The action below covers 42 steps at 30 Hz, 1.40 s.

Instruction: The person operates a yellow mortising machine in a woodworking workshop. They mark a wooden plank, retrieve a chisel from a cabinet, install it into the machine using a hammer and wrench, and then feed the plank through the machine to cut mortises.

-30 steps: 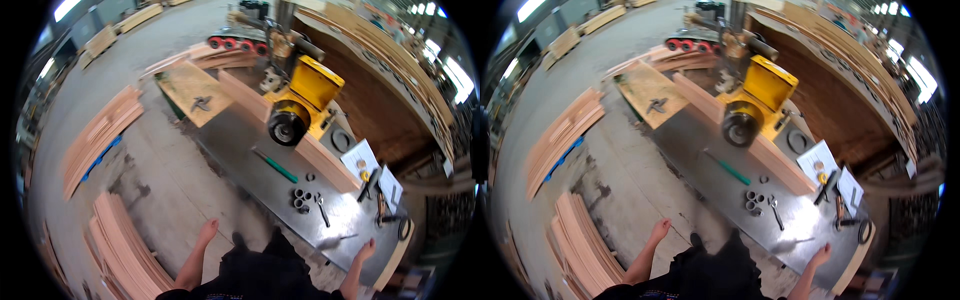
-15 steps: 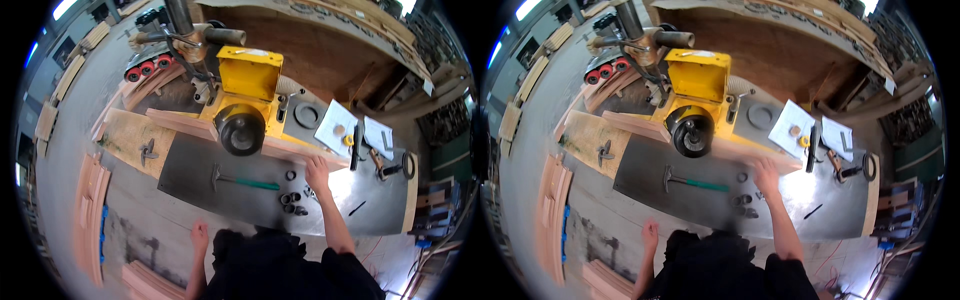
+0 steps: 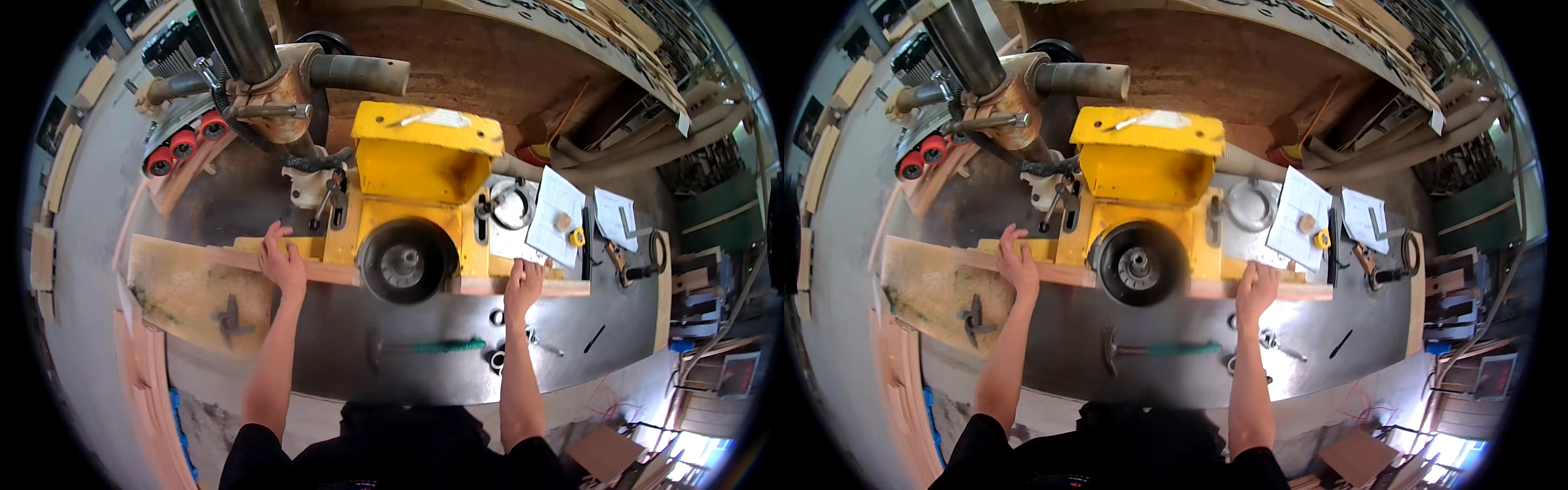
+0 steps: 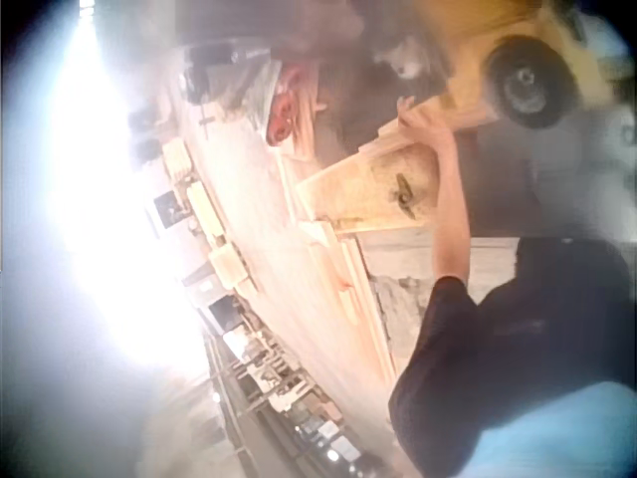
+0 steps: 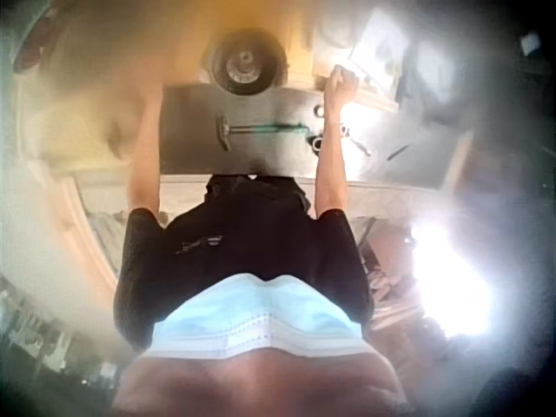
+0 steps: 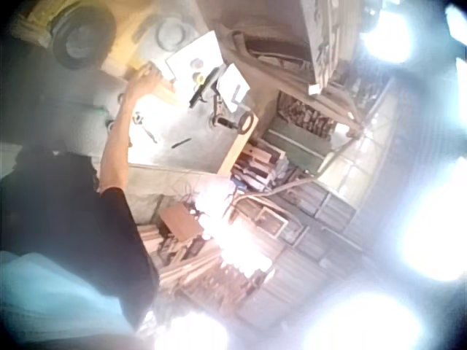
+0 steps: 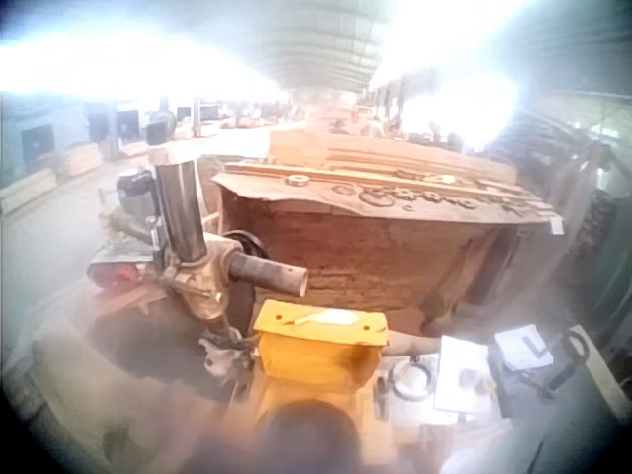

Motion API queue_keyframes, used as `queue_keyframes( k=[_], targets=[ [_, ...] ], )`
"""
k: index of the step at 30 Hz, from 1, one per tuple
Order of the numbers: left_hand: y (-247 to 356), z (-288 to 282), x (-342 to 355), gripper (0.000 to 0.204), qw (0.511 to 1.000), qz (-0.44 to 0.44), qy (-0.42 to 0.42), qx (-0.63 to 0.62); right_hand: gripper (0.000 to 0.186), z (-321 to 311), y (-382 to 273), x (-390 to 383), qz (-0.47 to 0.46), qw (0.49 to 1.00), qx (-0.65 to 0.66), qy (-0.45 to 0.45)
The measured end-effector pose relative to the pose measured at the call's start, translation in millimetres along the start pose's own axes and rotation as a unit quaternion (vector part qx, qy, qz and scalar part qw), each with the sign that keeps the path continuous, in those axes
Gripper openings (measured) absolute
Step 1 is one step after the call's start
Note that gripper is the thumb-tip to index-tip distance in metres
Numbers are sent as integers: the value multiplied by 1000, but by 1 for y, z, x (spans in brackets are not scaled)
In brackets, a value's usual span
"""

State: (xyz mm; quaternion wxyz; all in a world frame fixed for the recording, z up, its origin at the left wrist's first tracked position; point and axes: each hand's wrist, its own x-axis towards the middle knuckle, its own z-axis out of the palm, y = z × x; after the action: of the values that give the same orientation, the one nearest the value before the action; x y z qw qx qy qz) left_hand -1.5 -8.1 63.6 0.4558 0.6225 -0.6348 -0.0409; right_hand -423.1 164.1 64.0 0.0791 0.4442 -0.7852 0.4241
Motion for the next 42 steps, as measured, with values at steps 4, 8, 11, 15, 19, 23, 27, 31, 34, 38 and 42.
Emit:
queue_keyframes(
  k=[4, 8, 11, 15, 19, 23, 27, 31, 34, 38, 42],
  targets=[
    [-16, 18, 0, 42, 996, -27, -32, -84, 13, 11, -13, -3, 19, 995, -101, -13],
    [-17, 41, 26, 40, 995, -34, -32, -87, 14, 24, -9, 5, 21, 992, -123, -30],
    [-28, 45, 32, 41, 998, -1, -23, -54, 16, 31, -9, 18, 9, 991, -128, -43],
    [-38, 42, 30, 32, 996, -37, -62, -42, 22, 37, -10, 26, 60, 981, -157, -102],
    [0, 7, 15, 25, 994, 72, -60, -59, 27, 15, 12, 19, 35, 988, -41, -142],
    [-20, -83, -44, 21, 982, 161, -95, -2, 30, -45, -3, -34, -32, 998, 0, -54],
    [-125, -166, -86, 28, 984, 39, -100, 139, 27, -109, 56, -149, 24, 999, -2, -23],
    [-198, -240, -98, 44, 940, -22, -159, 302, 25, -164, 81, -230, 95, 994, -28, -46],
    [-226, -253, -98, 43, 913, 69, -244, 319, 25, -194, 88, -262, 163, 984, -42, -57],
    [-245, -239, -87, 40, 884, 117, -314, 325, 26, -211, 54, -252, 96, 991, -92, -28],
    [-243, -234, -62, 40, 829, 122, -406, 366, 31, -197, -7, -212, 74, 996, -52, -14]
  ],
)
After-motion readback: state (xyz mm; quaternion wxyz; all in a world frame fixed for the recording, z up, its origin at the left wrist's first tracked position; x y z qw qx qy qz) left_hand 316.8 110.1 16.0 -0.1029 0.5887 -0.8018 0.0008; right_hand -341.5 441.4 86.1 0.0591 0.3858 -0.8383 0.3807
